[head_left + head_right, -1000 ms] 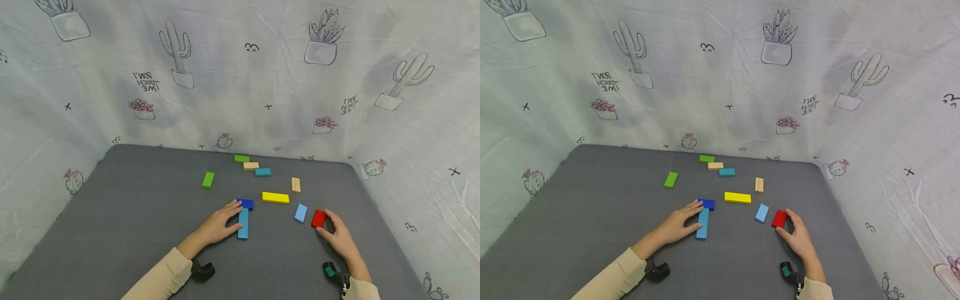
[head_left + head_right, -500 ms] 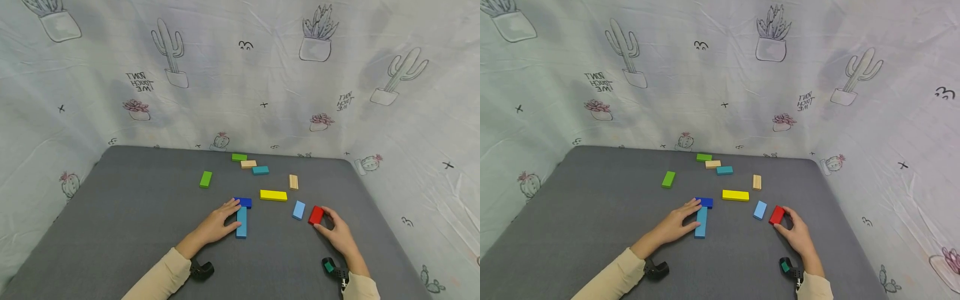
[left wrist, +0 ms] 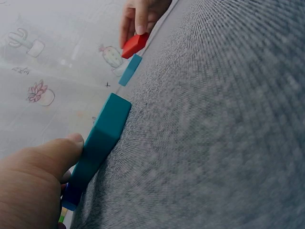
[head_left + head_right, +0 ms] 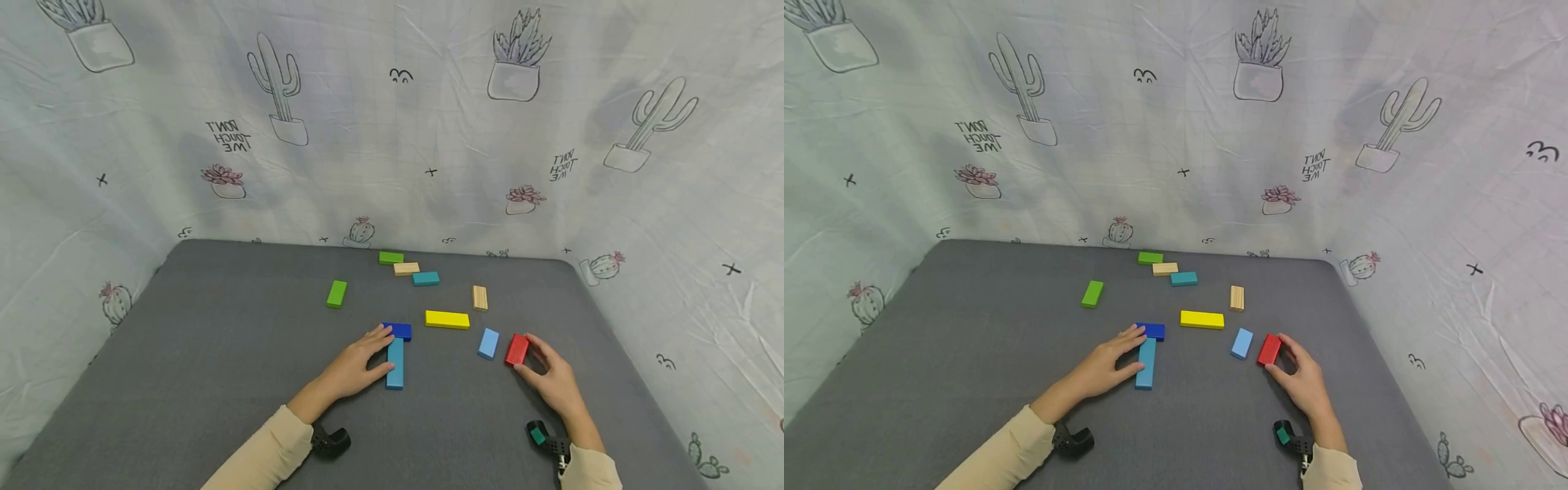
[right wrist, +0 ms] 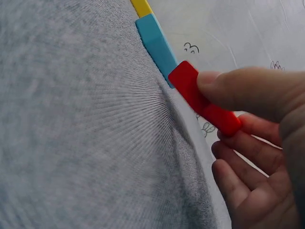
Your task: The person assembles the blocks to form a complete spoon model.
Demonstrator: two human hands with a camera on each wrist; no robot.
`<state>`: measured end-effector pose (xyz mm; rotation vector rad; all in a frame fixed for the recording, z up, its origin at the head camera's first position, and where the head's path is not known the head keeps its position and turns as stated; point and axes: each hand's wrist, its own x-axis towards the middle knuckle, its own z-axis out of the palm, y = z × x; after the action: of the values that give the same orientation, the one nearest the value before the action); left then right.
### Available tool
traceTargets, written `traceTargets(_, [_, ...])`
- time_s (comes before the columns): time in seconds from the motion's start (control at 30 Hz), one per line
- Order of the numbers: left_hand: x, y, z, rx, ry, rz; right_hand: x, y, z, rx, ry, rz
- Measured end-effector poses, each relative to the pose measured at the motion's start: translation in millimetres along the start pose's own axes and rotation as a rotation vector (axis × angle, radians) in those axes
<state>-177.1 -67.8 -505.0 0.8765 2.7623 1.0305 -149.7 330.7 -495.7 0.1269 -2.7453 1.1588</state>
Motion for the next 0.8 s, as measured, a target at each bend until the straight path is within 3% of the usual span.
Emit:
traceTargets(0.37, [-0.9, -1.8, 1.1, 0.007, 0.005, 0.01, -3, -20, 4, 0.058, 0.068, -0.141])
traceTargets(0.67, [-1.8, -1.2, 1.3, 0.01, 0.003, 0.009, -3, -49, 20, 0.219, 0.054, -0.258])
traceTargets(0.8, [-1.4, -1.1, 1.4, 0.012, 0.008, 0.006, -6, -66, 35, 0.252, 0.009, -0.307])
